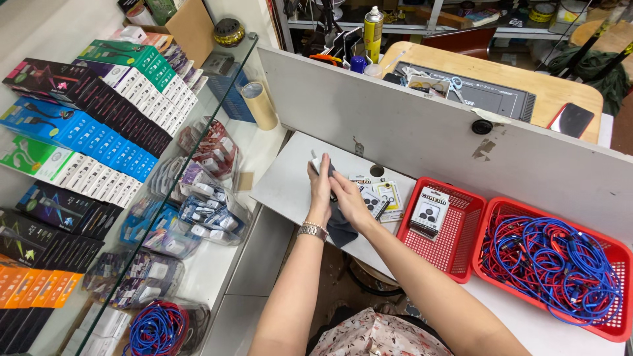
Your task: The person wipes the surfaces of small product boxes with a dark cloth at a retail counter. They handle each box individually, wiping all sides, then place them into a red basket. The person also moves a roll of tape and retrieves a stack of boxes from a shelf to continue wiping.
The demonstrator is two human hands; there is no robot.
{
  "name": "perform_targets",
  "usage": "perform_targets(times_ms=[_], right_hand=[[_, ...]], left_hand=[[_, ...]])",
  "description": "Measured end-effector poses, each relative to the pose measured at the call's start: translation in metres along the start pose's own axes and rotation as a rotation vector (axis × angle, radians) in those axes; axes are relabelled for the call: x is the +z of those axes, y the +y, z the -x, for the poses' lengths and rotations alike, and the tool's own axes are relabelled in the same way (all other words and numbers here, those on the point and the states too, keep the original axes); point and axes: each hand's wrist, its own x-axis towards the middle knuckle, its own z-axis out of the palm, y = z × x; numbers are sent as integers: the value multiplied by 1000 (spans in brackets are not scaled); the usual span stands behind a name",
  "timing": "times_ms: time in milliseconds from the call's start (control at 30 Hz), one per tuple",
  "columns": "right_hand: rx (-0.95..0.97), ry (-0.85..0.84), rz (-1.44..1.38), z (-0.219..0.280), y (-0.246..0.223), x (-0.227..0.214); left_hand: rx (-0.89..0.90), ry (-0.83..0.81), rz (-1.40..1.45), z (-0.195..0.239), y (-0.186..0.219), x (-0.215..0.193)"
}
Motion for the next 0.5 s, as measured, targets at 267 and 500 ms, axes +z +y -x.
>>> perform_targets(times_ms=[267,500], right_hand=[[129,191,-465,-14,-31,-49],[-362,84,674,-4,-62,-26]], left_hand=[[444,30,-602,25,14,-25],[617,68,-1115,44,25,-12]])
